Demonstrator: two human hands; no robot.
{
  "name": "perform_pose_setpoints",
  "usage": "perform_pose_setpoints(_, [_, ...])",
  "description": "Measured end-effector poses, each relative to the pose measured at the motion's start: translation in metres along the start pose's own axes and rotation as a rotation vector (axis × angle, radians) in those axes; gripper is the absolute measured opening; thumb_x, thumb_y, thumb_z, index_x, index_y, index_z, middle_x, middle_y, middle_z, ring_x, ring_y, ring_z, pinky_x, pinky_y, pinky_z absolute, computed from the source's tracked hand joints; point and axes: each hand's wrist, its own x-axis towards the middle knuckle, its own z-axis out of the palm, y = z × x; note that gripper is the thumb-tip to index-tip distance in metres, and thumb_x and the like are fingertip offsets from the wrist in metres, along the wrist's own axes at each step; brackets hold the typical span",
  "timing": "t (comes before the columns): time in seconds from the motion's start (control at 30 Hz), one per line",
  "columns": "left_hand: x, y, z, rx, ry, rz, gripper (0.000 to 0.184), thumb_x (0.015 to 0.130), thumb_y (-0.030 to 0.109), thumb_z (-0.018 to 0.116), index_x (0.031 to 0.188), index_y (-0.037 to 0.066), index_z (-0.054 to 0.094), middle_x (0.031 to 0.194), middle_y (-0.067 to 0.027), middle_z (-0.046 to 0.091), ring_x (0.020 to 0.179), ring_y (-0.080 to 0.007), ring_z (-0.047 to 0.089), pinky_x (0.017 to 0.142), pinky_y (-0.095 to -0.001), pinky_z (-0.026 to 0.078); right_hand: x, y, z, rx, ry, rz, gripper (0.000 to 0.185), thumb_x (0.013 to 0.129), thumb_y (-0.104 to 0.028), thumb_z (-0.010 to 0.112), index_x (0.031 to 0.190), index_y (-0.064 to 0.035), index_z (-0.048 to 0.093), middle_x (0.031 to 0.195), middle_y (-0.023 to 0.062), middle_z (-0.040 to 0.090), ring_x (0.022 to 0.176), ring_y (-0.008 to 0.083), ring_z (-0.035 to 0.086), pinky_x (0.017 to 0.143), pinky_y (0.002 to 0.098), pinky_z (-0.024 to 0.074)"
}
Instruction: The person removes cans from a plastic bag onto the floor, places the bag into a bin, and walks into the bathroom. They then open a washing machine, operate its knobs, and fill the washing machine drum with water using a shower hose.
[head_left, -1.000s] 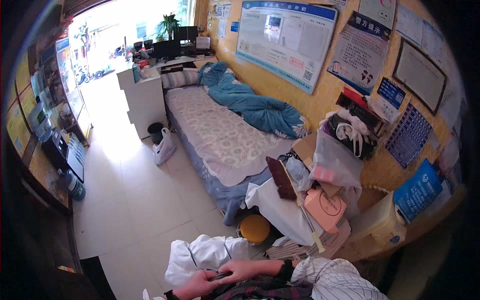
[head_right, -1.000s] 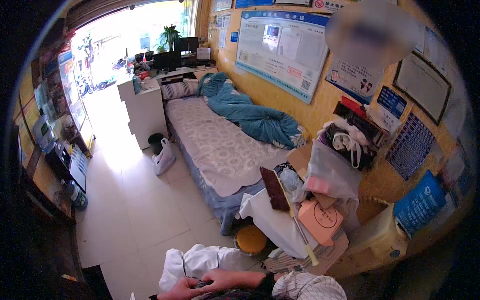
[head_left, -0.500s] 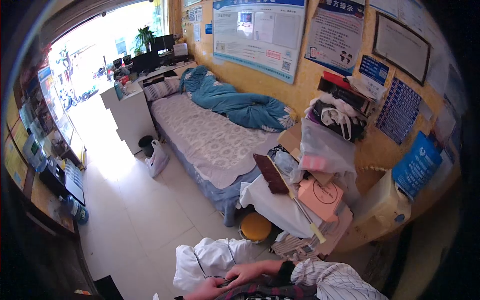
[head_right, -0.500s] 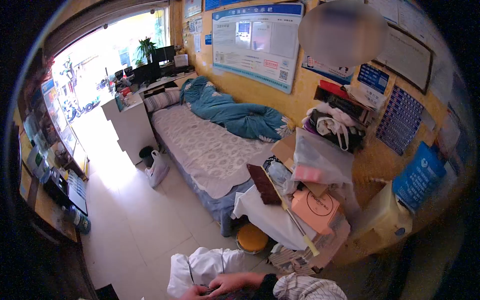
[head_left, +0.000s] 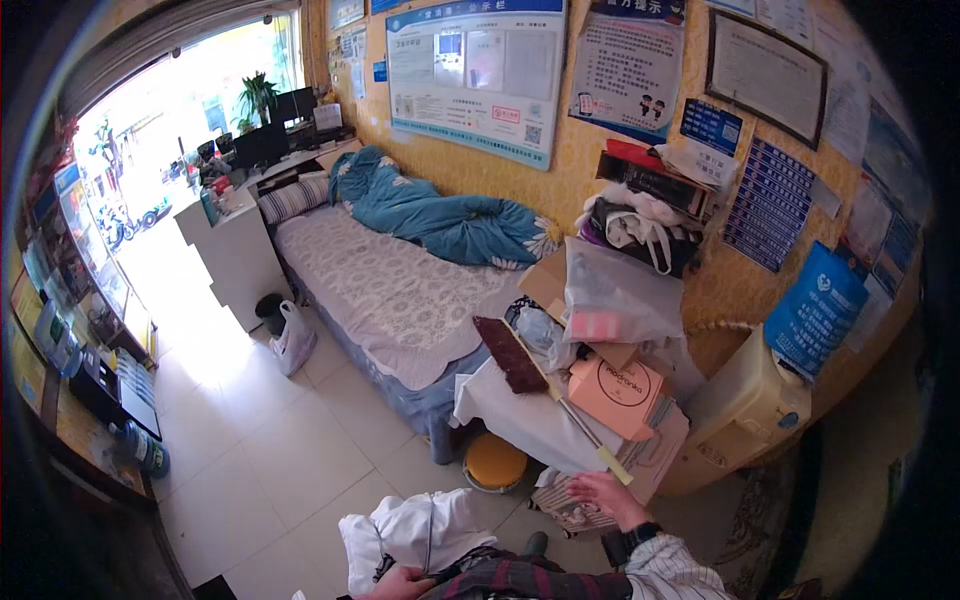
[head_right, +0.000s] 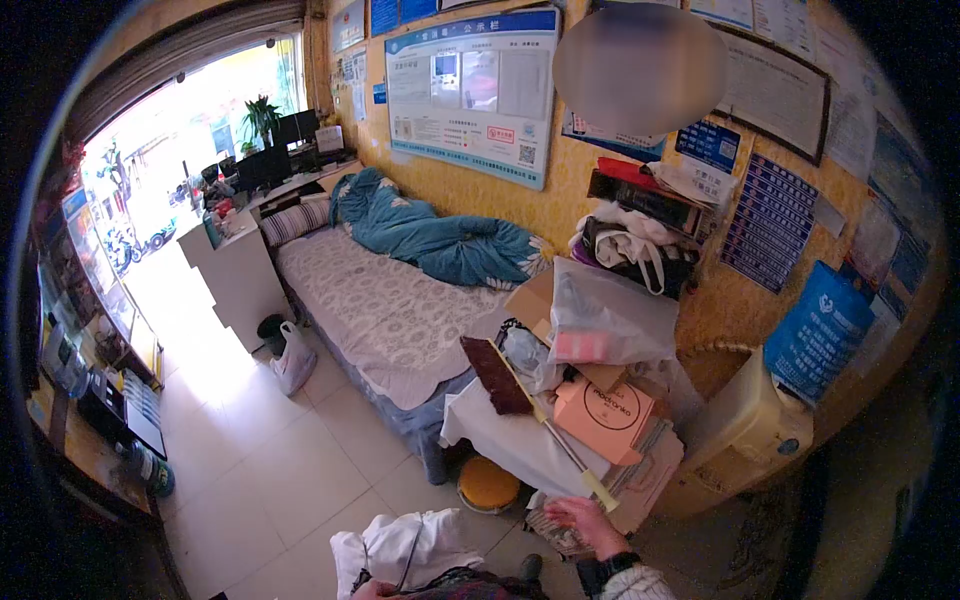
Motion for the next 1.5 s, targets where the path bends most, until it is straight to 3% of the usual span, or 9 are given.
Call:
perform_pose_setpoints(0.13, [0.003, 0.012, 0.001, 0.048, -0.016, -0.079, 0.039, 0.083, 0.034, 0.065, 0.101, -0.001, 0.069, 0.081, -0.0080, 0.069, 0.072, -0.0126, 0.058, 0.068, -0.0333, 0.047, -0.035, 0.034, -0.055, 0.184, 0.209, 0.002, 0.021, 0.095, -0.018, 0.051, 0.104, 0.0000, 0.056, 0.098, 0.0146, 0.065, 0.087, 0.0244, 0.065, 0.073, 0.0338, 0.0540])
perform_pose_setpoints(0.47, [0.014, -0.022, 0.010, 0.101, 0.066, -0.138, 0.035, 0.083, 0.027, 0.064, 0.099, -0.003, 0.069, 0.083, -0.0102, 0.070, 0.074, -0.0145, 0.062, 0.068, -0.0348, 0.049, -0.064, 0.103, -0.118, 0.207, 0.310, 0.163, 0.023, 0.094, -0.023, 0.051, 0.100, -0.0020, 0.058, 0.092, 0.0119, 0.066, 0.083, 0.0236, 0.065, 0.070, 0.0340, 0.0534])
perform_pose_setpoints(0.7, [0.019, -0.033, 0.013, 0.215, 0.082, -0.152, 0.034, 0.086, 0.030, 0.062, 0.098, -0.001, 0.067, 0.082, -0.0103, 0.069, 0.073, -0.0150, 0.063, 0.064, -0.0320, 0.048, -0.081, 0.091, -0.116, -0.290, 0.385, 0.177, 0.022, 0.087, -0.024, 0.055, 0.080, -0.0056, 0.064, 0.072, 0.0050, 0.063, 0.061, 0.0142, 0.059, 0.054, 0.0276, 0.0465])
perform_pose_setpoints(0.8, [0.032, -0.089, 0.010, 0.154, 0.094, -0.129, 0.030, 0.085, 0.027, 0.064, 0.093, -0.001, 0.067, 0.079, -0.0069, 0.067, 0.071, -0.0125, 0.060, 0.062, -0.0298, 0.047, -0.086, 0.123, -0.144, -0.270, 0.422, 0.088, 0.024, 0.089, -0.025, 0.056, 0.077, -0.0052, 0.063, 0.070, 0.0036, 0.063, 0.059, 0.0117, 0.058, 0.050, 0.0264, 0.0454])
perform_pose_setpoints(1.0, [0.067, -0.227, -0.028, -0.019, 0.053, -0.085, 0.023, 0.083, 0.022, 0.068, 0.084, -0.001, 0.067, 0.071, 0.0000, 0.063, 0.066, -0.0076, 0.053, 0.060, -0.0255, 0.044, -0.100, 0.162, -0.149, -0.250, 0.637, 0.229, 0.020, 0.086, -0.022, 0.058, 0.084, -0.0031, 0.064, 0.072, 0.0056, 0.065, 0.056, 0.0123, 0.059, 0.049, 0.0267, 0.0475])
perform_pose_setpoints(1.17, [0.079, -0.254, -0.047, -0.140, -0.017, -0.156, 0.025, 0.081, 0.022, 0.071, 0.082, -0.002, 0.066, 0.070, 0.0003, 0.062, 0.065, -0.0084, 0.053, 0.059, -0.0253, 0.044, -0.116, 0.178, -0.139, -0.215, 0.667, 0.265, 0.018, 0.084, -0.020, 0.059, 0.084, -0.0031, 0.064, 0.073, 0.0057, 0.066, 0.056, 0.0124, 0.059, 0.048, 0.0268, 0.0472])
perform_pose_setpoints(1.27, [0.077, -0.233, -0.052, 0.061, -0.036, -0.089, 0.027, 0.082, 0.024, 0.069, 0.080, -0.003, 0.066, 0.068, 0.0000, 0.062, 0.064, -0.0087, 0.053, 0.058, -0.0258, 0.044, -0.120, 0.184, -0.135, -0.205, 0.655, 0.314, 0.016, 0.083, -0.018, 0.059, 0.084, -0.0030, 0.065, 0.073, 0.0058, 0.066, 0.057, 0.0126, 0.059, 0.050, 0.0272, 0.0477])
perform_pose_setpoints(1.43, [0.050, -0.022, -0.017, 0.342, 0.074, -0.122, 0.034, 0.080, 0.030, 0.066, 0.068, -0.001, 0.060, 0.054, -0.0029, 0.051, 0.054, -0.0093, 0.045, 0.051, -0.0311, 0.038, -0.094, 0.184, -0.114, -0.375, 0.471, 0.194, 0.020, 0.084, -0.022, 0.061, 0.091, -0.0037, 0.066, 0.075, 0.0045, 0.066, 0.064, 0.0121, 0.061, 0.058, 0.0279, 0.0493])
perform_pose_setpoints(1.5, [0.061, -0.042, -0.024, 0.336, 0.065, -0.095, 0.037, 0.079, 0.032, 0.064, 0.064, -0.001, 0.057, 0.049, -0.0064, 0.047, 0.050, -0.0115, 0.044, 0.049, -0.0339, 0.037, -0.073, 0.173, -0.088, -0.496, 0.346, 0.081, 0.026, 0.086, -0.027, 0.062, 0.099, -0.0044, 0.065, 0.080, 0.0026, 0.066, 0.069, 0.0109, 0.061, 0.064, 0.0274, 0.0495])
